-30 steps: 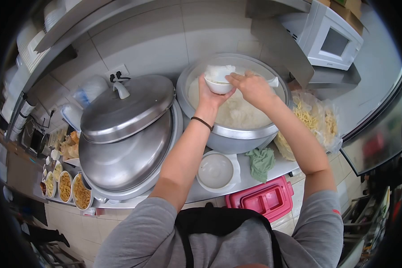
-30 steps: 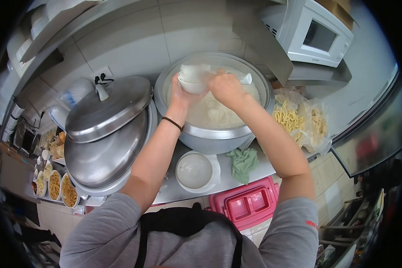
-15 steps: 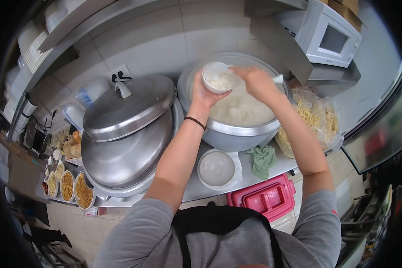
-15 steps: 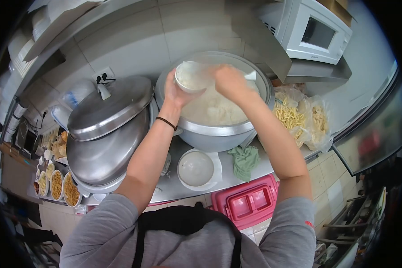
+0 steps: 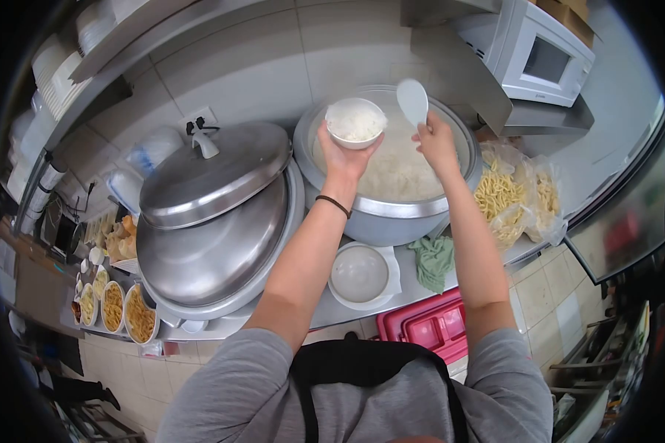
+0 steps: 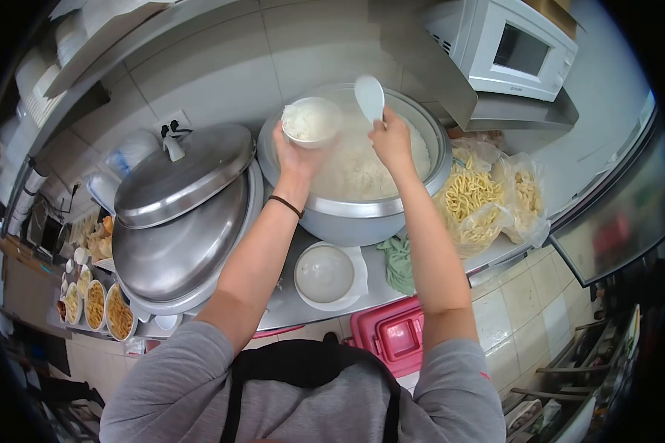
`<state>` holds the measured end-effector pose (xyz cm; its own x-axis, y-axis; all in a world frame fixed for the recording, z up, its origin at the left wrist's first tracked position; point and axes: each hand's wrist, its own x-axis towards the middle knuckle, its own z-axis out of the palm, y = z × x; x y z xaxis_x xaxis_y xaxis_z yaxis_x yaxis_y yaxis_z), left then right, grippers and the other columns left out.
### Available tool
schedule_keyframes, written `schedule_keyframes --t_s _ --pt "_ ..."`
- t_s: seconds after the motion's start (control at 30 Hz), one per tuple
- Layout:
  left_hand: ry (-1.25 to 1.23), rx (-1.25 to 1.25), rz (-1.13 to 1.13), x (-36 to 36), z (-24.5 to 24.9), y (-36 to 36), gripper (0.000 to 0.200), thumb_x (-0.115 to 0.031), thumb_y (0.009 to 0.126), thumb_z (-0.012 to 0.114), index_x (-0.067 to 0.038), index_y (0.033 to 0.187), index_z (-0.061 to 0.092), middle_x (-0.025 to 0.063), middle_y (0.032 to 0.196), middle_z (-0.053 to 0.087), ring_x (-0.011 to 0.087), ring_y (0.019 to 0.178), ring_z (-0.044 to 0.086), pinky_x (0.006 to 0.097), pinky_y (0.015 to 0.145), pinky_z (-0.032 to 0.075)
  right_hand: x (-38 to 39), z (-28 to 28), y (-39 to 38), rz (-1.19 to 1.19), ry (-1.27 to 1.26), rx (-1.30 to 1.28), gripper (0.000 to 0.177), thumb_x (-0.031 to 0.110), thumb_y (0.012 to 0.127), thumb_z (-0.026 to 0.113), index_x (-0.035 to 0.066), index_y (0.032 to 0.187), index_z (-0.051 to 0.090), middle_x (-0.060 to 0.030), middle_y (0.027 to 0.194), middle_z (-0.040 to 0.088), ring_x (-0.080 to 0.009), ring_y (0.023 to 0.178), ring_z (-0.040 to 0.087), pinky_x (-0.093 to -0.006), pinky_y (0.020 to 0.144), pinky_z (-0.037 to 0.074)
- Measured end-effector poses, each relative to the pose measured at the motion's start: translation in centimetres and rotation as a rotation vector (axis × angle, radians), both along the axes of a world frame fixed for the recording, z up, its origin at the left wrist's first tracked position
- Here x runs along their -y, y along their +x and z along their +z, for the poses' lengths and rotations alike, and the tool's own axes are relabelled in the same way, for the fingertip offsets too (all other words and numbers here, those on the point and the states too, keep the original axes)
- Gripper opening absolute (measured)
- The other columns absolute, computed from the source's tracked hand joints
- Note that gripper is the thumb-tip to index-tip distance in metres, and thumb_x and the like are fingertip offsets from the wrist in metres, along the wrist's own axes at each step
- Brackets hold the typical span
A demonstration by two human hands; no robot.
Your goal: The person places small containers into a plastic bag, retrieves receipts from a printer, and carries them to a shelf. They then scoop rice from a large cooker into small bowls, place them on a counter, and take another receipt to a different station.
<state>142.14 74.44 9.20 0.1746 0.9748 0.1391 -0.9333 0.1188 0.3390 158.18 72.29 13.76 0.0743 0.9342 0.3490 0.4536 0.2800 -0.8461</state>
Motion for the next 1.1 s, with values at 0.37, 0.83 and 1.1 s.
schedule_keyframes --t_s 0.37,0.83,1.1 --pt "0.04 -0.114 0.185 1.0 -0.4 -0.6 0.055 -0.051 0.081 0.034 -0.013 0.12 0.041 0.0074 0.123 0.043 0.0262 0.114 0.04 0.0486 0.091 0.033 1.7 -0.7 -4.3 -0.08 0.275 0.456 0.041 -0.002 0.072 0.05 0.01 0.111 0.055 -0.0218 0.096 0.058 -0.0347 0.082 0.057 -0.0412 0.074 0.045" --pt "-0.041 -0.103 0.02 9.2 1.2 -3.2 0.059 -0.054 0.083 0.033 -0.013 0.125 0.037 0.0113 0.131 0.036 0.033 0.12 0.033 0.057 0.095 0.025 2.9 1.1 -0.5 0.374 0.232 0.494 0.035 0.009 0.08 0.054 0.012 0.116 0.054 -0.0072 0.097 0.062 -0.017 0.078 0.06 -0.028 0.064 0.046" --pt "-0.355 -0.052 -0.397 25.7 -3.9 -7.3 0.059 -0.053 0.082 0.039 -0.014 0.126 0.038 0.0106 0.13 0.038 0.0317 0.116 0.04 0.0555 0.092 0.032 6.4 -2.5 2.2 0.151 0.054 -0.054 0.034 0.009 0.079 0.052 0.001 0.113 0.052 -0.0068 0.093 0.063 -0.0115 0.072 0.056 -0.0244 0.061 0.043"
